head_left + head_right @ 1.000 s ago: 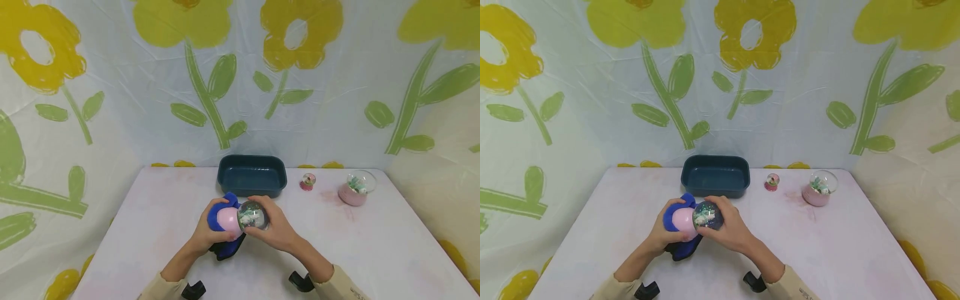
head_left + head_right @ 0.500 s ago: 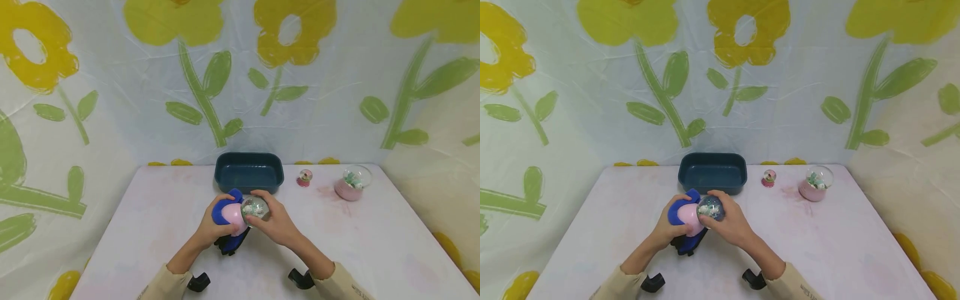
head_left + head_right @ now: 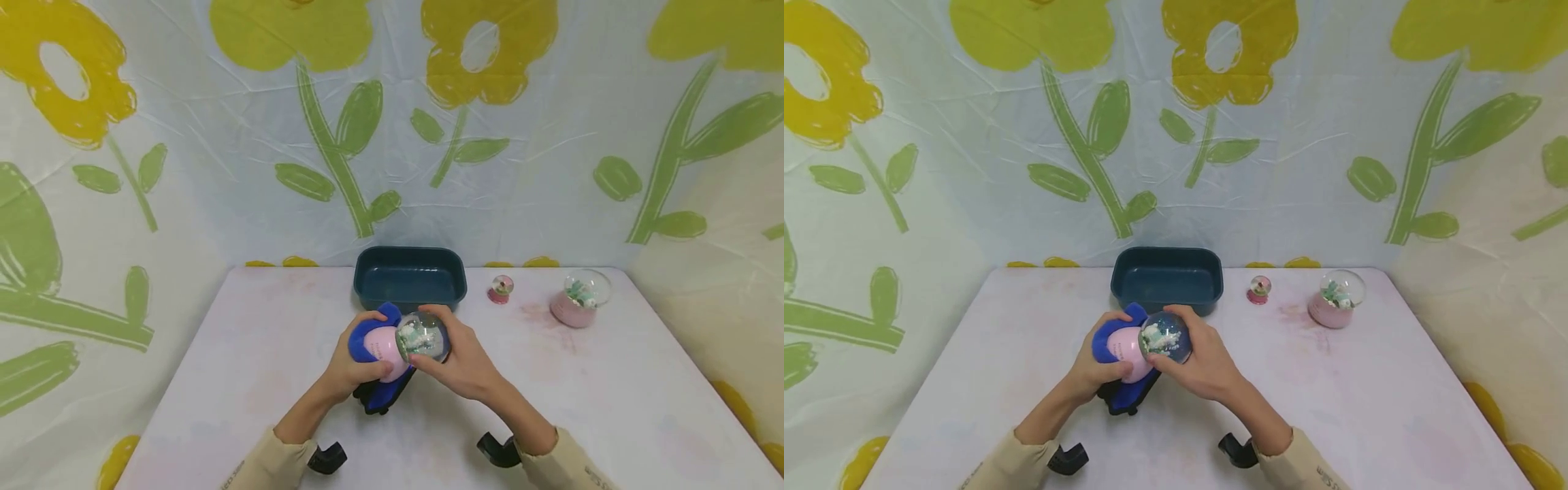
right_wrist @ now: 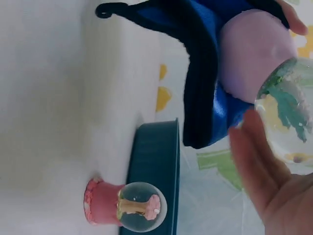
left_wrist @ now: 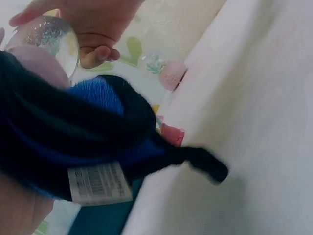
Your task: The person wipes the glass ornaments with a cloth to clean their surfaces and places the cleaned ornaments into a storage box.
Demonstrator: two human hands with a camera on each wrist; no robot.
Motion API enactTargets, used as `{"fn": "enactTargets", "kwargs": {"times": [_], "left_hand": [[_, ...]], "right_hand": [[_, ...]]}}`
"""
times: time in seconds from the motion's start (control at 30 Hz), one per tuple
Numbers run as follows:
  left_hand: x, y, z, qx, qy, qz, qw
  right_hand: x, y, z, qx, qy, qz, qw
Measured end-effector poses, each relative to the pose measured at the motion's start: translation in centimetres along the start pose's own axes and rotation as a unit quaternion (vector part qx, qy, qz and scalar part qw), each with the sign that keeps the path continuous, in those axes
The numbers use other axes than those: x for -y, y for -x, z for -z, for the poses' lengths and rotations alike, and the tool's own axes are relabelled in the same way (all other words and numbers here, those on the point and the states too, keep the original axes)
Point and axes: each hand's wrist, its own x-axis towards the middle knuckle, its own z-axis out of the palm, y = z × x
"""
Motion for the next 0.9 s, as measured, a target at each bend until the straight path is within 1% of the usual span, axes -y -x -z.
{"fn": "enactTargets", "kwargs": {"times": [0.07, 0.13, 0.2, 0.3, 0.4, 0.47, 0.57, 0.63, 0.67, 0.73, 0.8, 0.9], "left_hand": [[0.3, 0.3, 0.1, 0.002, 0.006, 0.013, 0.9999], [0.6, 0.6, 0.3, -0.001, 0.015, 0.031, 0.9994], [0.9, 0.7, 0.6, 0.000, 0.027, 0.044, 0.9987], [1.1, 0.8, 0.8, 0.005, 0.038, 0.050, 0.9980], [1.2, 1.0, 0.8, 0.000, 0.027, 0.037, 0.9989], [1.2, 1.2, 0.6, -0.014, 0.011, 0.016, 0.9997], [1.4, 1.3, 0.3, -0.029, -0.021, -0.014, 0.9993], [1.5, 1.3, 0.2, -0.035, -0.039, -0.028, 0.9982], [1.5, 1.3, 0.2, -0.035, -0.045, -0.032, 0.9978], [1.5, 1.3, 0.3, -0.036, -0.043, -0.032, 0.9979], [1.5, 1.2, 0.6, -0.035, -0.029, -0.028, 0.9986], [1.4, 1.4, 0.7, -0.027, -0.014, -0.022, 0.9993]], "right_hand": [[0.3, 0.2, -0.3, -0.005, 0.028, -0.019, 0.999], [0.6, 0.3, -0.4, 0.004, 0.038, -0.025, 0.999], [0.9, 0.4, -0.4, 0.016, 0.033, -0.021, 0.999], [0.9, 0.4, -0.4, 0.028, 0.002, -0.003, 1.000], [0.6, 0.5, -0.7, 0.029, -0.021, 0.007, 0.999], [0.4, 0.4, -1.1, 0.017, -0.031, -0.005, 0.999], [0.4, 0.4, -1.5, -0.013, -0.039, -0.055, 0.998], [0.5, 0.4, -1.6, -0.023, -0.052, -0.087, 0.995], [0.5, 0.5, -1.6, -0.023, -0.056, -0.095, 0.994], [0.4, 0.6, -1.5, -0.008, -0.071, -0.095, 0.993], [0.3, 0.7, -1.3, 0.010, -0.082, -0.077, 0.994], [-0.2, 0.8, -1.2, 0.012, -0.089, -0.051, 0.995]]}}
